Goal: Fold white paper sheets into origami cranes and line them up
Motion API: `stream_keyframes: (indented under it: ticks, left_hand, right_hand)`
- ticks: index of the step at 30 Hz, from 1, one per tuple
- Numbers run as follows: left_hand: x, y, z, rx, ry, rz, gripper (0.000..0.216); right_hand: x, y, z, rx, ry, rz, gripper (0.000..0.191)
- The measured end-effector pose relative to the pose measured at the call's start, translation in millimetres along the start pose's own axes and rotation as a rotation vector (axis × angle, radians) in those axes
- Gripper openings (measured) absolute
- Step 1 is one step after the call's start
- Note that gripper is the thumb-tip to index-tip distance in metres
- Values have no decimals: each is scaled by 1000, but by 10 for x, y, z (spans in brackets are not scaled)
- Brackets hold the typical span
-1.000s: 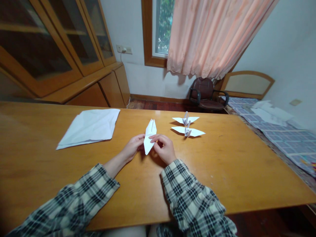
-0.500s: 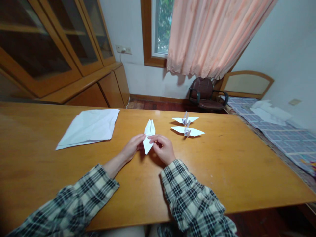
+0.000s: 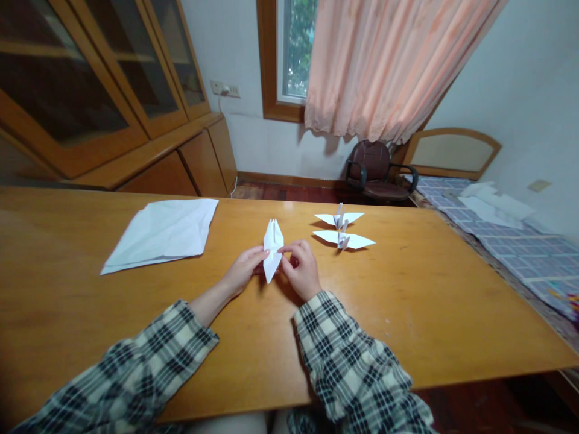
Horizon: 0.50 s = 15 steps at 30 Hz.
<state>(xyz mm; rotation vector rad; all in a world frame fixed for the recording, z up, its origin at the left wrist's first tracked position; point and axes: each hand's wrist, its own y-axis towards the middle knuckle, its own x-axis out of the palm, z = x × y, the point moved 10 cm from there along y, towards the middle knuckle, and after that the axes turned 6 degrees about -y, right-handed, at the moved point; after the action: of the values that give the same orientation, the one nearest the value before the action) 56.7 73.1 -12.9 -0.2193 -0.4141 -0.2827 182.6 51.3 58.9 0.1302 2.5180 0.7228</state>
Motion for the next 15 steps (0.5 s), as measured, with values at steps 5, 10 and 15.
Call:
stream_keyframes:
  ticks: [5,10,15]
  left_hand:
    - [-5,-13,25,15,17,15,44]
    - [-14,-2,9,20,39,14,45]
    - [-81,2,11,38,45,64,42]
  right_hand:
    - [-35,19,32,7,-5,47,10]
    - [-30,39,108,55,36,38,8]
    - [21,56,92,53,101,-48,8]
